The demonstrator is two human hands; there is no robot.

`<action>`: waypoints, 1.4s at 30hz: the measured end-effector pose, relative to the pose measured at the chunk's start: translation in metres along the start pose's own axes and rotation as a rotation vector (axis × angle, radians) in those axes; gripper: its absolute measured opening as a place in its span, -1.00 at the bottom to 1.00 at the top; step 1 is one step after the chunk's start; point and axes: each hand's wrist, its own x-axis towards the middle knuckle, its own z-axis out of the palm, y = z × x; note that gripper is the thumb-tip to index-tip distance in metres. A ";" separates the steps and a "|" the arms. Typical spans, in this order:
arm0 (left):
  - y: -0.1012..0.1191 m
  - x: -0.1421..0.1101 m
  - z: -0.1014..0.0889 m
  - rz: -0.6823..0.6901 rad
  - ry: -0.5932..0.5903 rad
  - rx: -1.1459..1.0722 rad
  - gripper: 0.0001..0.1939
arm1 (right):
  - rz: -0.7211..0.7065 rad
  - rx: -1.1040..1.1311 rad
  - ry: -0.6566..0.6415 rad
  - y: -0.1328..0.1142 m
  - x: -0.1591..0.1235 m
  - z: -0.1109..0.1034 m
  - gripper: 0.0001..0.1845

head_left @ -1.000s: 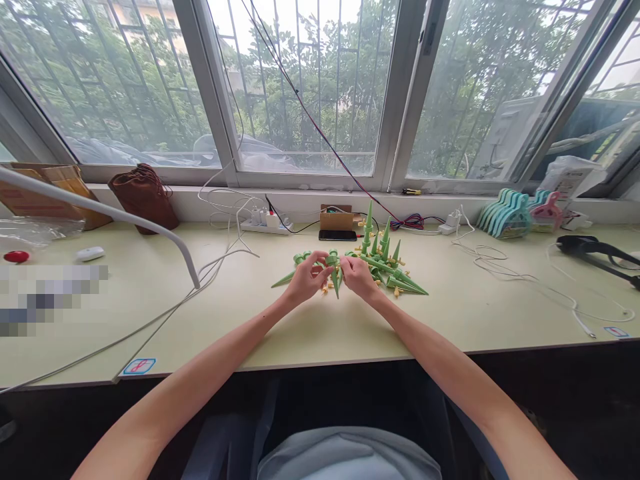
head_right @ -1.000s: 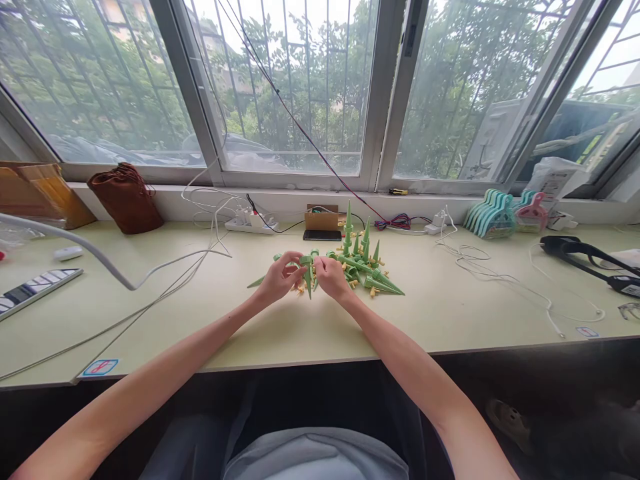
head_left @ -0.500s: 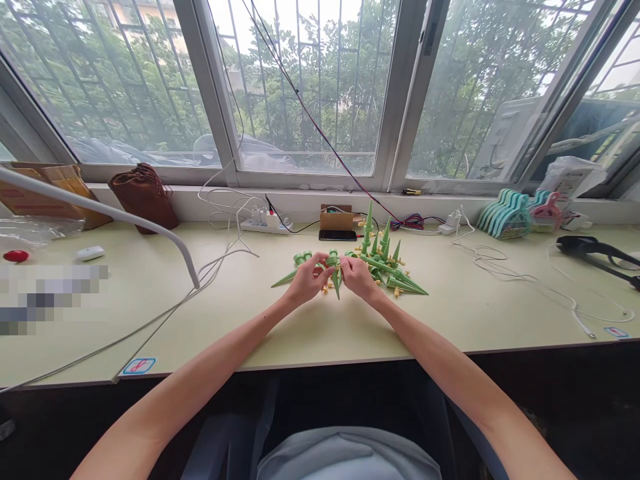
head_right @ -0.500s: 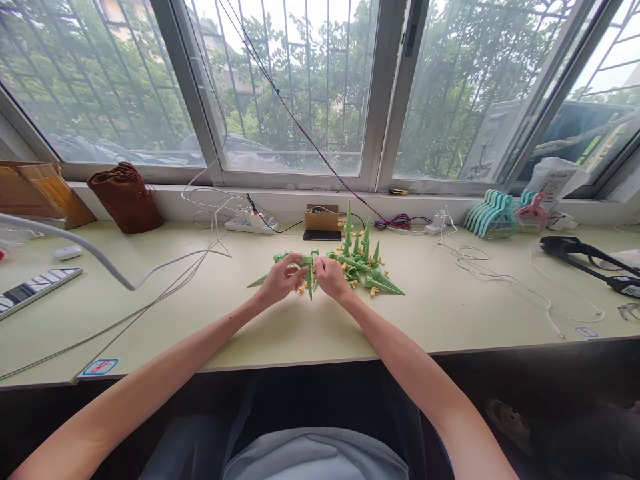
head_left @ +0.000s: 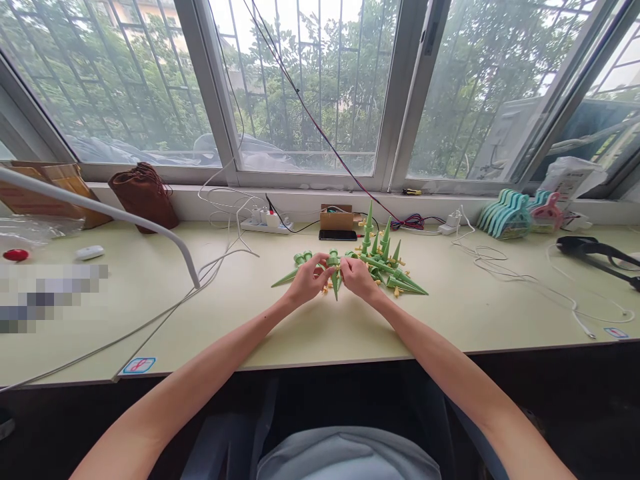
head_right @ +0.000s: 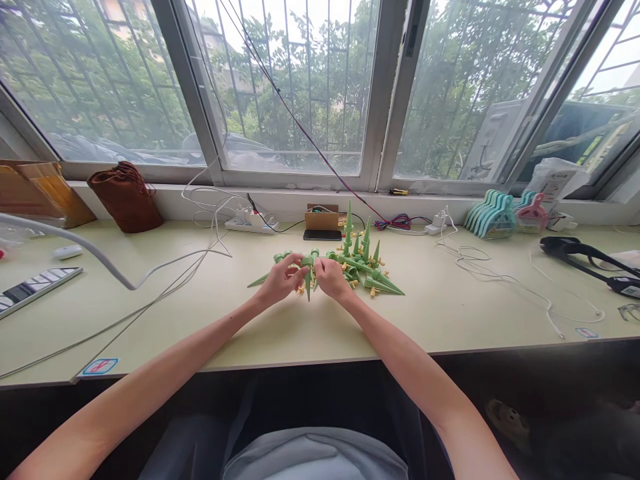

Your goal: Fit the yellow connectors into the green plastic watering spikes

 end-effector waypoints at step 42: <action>0.010 0.004 -0.006 -0.396 -0.204 -0.359 -0.10 | -0.167 0.007 0.015 -0.009 -0.007 -0.002 -0.57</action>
